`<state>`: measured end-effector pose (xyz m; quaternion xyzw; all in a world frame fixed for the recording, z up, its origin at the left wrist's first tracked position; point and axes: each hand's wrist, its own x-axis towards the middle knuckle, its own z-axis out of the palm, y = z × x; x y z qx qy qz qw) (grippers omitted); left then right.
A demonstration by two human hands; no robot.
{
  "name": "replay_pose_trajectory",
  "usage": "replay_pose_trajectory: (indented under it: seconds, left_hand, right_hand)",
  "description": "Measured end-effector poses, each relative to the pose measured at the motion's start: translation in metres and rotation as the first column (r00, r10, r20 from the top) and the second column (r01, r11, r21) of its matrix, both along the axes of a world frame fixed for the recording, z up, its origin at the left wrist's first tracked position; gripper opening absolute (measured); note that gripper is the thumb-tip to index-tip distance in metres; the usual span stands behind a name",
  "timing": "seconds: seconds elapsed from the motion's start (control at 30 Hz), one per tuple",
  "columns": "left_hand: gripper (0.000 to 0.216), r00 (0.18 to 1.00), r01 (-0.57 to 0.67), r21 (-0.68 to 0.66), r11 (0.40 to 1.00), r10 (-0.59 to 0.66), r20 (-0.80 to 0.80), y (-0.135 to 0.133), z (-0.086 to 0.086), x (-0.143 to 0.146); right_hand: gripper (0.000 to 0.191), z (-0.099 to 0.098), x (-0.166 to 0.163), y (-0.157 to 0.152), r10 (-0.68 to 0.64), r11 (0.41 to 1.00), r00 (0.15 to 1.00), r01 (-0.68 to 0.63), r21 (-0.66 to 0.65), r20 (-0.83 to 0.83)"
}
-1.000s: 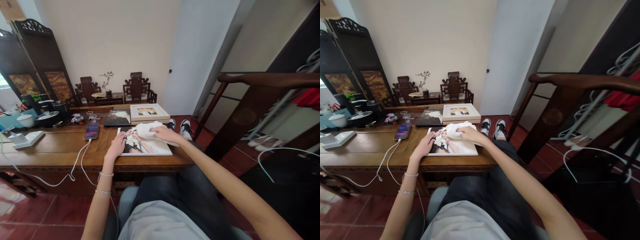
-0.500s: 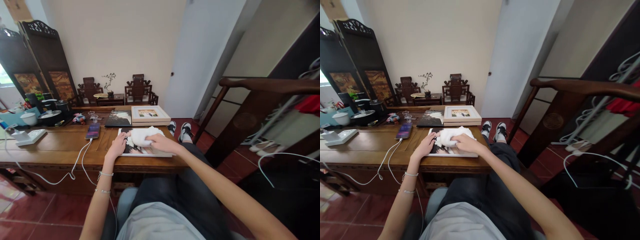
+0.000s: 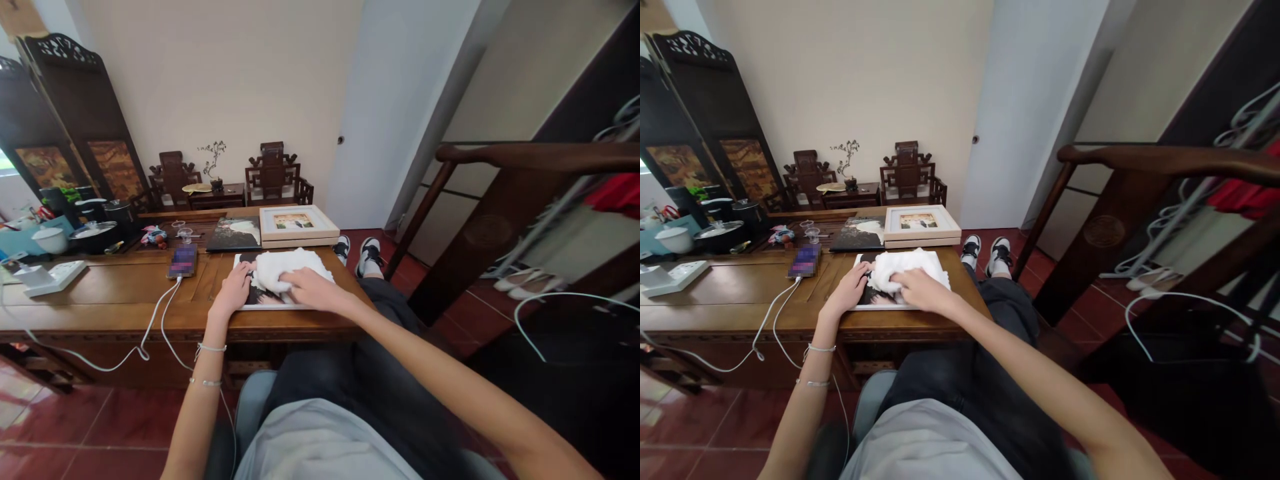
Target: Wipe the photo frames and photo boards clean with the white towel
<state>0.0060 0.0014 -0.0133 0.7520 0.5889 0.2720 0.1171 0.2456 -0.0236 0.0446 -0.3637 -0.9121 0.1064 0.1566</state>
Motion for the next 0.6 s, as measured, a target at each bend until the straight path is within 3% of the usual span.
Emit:
replay_pose_trajectory:
  seconds: [0.13, 0.23, 0.4, 0.6]
  left_hand:
    - [0.049, 1.0, -0.005, 0.001, 1.0, 0.005, -0.007, -0.001, -0.001, 0.0]
    - [0.049, 1.0, -0.011, 0.005, 1.0, 0.011, -0.006, -0.003, 0.0, 0.001]
    - [0.048, 1.0, 0.001, 0.013, 1.0, -0.001, -0.008, -0.003, 0.001, 0.001]
    - [0.044, 0.999, 0.044, 0.064, 0.997, -0.044, -0.005, 0.002, 0.0, -0.001]
  right_hand:
    - [0.046, -0.001, 0.017, -0.06, 0.055, 0.998, 0.998, -0.056, 0.014, 0.041]
    - [0.047, 0.001, 0.023, -0.066, 0.108, 0.994, 0.994, -0.108, -0.008, 0.026]
    - [0.048, 0.007, 0.003, -0.01, 0.069, 0.997, 0.998, -0.068, -0.041, 0.007]
    - [0.05, 0.015, -0.041, 0.047, -0.134, 0.991, 0.985, 0.134, 0.005, 0.106]
